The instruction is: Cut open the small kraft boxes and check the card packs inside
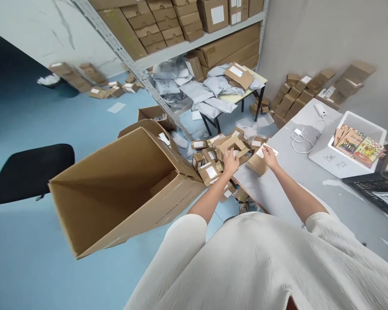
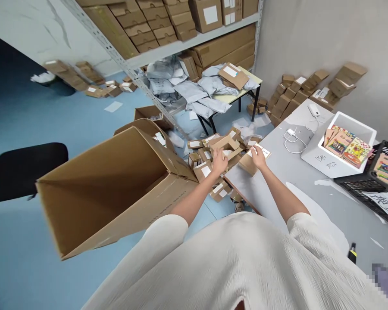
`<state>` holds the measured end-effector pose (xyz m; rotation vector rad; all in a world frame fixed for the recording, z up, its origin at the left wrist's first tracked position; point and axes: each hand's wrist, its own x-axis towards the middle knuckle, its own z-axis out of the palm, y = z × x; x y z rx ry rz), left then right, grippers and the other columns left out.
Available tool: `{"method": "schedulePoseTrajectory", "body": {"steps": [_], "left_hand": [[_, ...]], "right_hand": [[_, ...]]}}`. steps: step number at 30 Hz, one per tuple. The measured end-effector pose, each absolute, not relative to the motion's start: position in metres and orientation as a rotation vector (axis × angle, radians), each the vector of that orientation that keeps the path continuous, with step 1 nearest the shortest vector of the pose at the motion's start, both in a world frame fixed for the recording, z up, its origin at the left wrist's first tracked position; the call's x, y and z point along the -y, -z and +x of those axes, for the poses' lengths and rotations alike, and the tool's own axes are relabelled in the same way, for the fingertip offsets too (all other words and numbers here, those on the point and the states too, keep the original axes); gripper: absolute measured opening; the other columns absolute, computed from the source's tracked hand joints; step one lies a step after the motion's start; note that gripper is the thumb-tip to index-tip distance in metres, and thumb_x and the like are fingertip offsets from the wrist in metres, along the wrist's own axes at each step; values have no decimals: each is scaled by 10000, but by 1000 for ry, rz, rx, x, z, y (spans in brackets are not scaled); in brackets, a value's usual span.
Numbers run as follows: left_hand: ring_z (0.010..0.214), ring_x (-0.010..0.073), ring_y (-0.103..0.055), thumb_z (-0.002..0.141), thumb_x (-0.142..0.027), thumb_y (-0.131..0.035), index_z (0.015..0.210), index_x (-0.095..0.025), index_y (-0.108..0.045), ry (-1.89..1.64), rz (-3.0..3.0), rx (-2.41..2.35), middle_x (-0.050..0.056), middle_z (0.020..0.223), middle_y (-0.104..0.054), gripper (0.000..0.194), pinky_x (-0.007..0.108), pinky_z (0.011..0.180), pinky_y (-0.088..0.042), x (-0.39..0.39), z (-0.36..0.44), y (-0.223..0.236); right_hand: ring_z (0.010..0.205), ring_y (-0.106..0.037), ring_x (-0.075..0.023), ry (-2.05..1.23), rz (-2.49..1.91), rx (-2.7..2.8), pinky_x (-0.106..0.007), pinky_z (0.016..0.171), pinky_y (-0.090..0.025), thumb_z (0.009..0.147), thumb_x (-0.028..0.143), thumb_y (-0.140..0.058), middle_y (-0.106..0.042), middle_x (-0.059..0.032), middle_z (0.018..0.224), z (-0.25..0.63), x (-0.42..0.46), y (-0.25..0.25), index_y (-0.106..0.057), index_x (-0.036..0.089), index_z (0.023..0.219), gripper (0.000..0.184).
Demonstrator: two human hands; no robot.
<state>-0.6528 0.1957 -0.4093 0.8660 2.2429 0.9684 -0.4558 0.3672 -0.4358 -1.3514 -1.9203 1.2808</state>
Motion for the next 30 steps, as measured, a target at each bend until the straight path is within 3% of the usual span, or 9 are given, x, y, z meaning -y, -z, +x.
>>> {"method": "schedulePoseTrajectory", "body": {"steps": [11,17,21,26,30], "left_hand": [[1587,311,-460,936,-180,-580,1525,-196,-592,-852,1091,-1945,163,1659,-519,589,471,1347,-355,-229,-613,444],[1475,332,-591,858,-171,-683,1478,-224,-645,-785,1049,-1903,133,1495,-696,624,488,1296,-431,-250,-594,449],[1462,327,-601,786,-154,-728,1472,-195,-650,-770,1014,-1910,150,1504,-685,692,462,1275,-443,-252,-585,449],[1399,319,-637,759,-133,-712,1416,-164,-683,-748,1054,-1871,159,1462,-682,659,420,1247,-469,-257,-559,441],[1396,320,-627,764,-142,-720,1376,-184,-706,-707,1190,-1809,151,1446,-661,614,404,1258,-448,-268,-521,427]], "right_hand": [[1314,-621,-340,-1178,-1669,1811,-523,1218,-445,901,533,-633,-709,-170,1357,-393,-343,461,-763,198,1195,464],[1042,-736,-262,-1445,-1749,1634,-482,1053,-578,807,459,-677,-767,-57,1180,-390,-295,463,-684,266,1085,338],[1060,-742,-262,-1532,-1719,1530,-467,1003,-602,768,468,-713,-778,-44,1115,-387,-285,459,-668,276,1095,382],[1190,-713,-283,-1442,-1706,1477,-497,1079,-566,761,493,-729,-769,-69,1234,-363,-286,444,-691,276,1071,381],[1127,-720,-285,-1399,-1767,1396,-499,1062,-575,734,501,-762,-769,-77,1193,-333,-275,433,-699,260,1035,391]]}}
